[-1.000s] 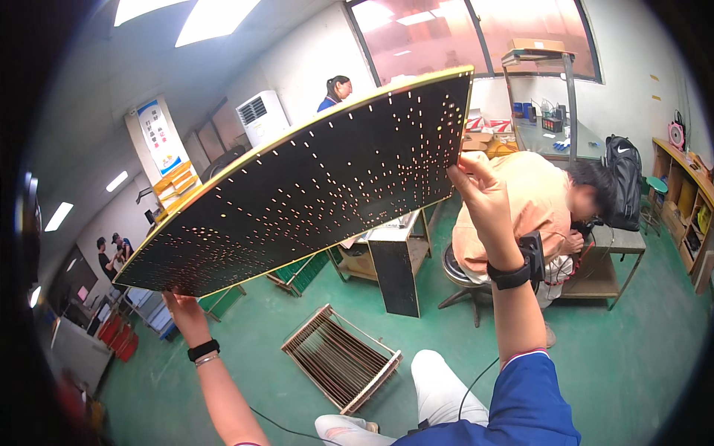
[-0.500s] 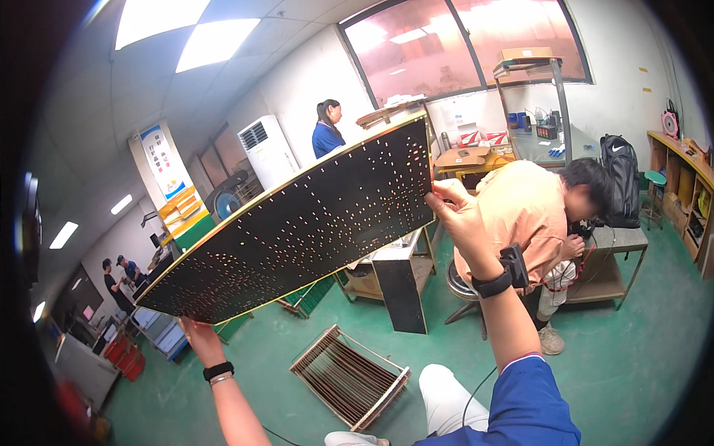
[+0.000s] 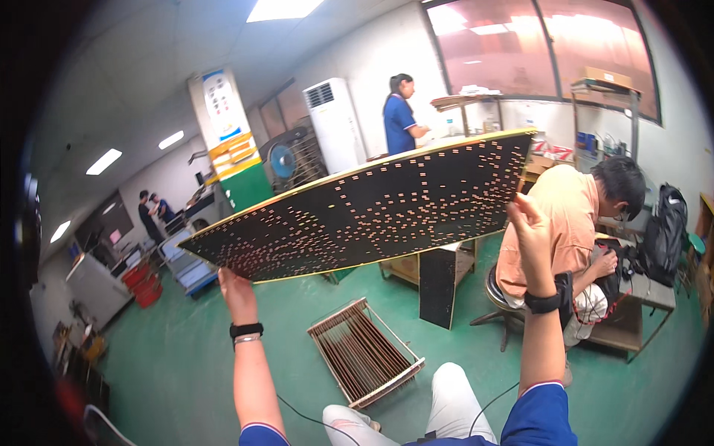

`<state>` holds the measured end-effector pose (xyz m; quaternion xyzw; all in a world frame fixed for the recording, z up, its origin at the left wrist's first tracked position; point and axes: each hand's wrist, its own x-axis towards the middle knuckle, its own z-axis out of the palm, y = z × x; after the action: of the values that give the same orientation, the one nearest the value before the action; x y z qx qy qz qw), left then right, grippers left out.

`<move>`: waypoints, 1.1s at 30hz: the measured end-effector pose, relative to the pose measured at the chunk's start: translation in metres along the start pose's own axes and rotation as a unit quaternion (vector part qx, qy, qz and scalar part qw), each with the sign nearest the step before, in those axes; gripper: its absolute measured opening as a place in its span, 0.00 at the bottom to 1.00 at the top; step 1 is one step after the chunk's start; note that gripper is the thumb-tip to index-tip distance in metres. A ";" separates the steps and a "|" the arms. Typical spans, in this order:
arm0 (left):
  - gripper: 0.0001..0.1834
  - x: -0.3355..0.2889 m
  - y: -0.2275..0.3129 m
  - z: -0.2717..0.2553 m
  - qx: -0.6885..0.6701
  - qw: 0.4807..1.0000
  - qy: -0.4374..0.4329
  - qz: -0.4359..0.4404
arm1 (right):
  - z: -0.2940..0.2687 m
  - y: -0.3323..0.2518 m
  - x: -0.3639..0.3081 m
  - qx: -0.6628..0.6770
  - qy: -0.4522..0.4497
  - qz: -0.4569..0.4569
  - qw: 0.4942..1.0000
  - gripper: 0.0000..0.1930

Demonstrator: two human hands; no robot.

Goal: Inspecting a black metal mesh plate from a rack and adjusting a safety harness.

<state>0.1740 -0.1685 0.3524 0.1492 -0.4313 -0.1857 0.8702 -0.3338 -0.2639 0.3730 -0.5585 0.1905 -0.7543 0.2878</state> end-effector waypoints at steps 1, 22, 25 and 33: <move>0.06 -0.001 0.000 0.005 -0.010 1.000 0.006 -0.005 | -0.002 0.004 0.000 -0.001 0.006 0.010 1.000 0.12; 0.11 -0.016 0.018 0.005 0.006 0.998 0.029 -0.047 | -0.024 0.048 0.014 0.006 0.020 0.063 0.998 0.18; 0.10 -0.019 0.019 0.000 0.016 0.998 0.037 -0.051 | -0.033 0.060 0.017 -0.006 0.023 0.073 0.997 0.19; 0.11 -0.027 0.028 -0.003 0.032 0.996 0.055 -0.059 | -0.010 0.042 0.010 -0.058 0.043 0.144 0.987 0.20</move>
<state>0.1671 -0.1316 0.3432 0.2120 -0.3789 -0.2148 0.8749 -0.3359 -0.3028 0.3514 -0.5076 0.3246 -0.7160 0.3526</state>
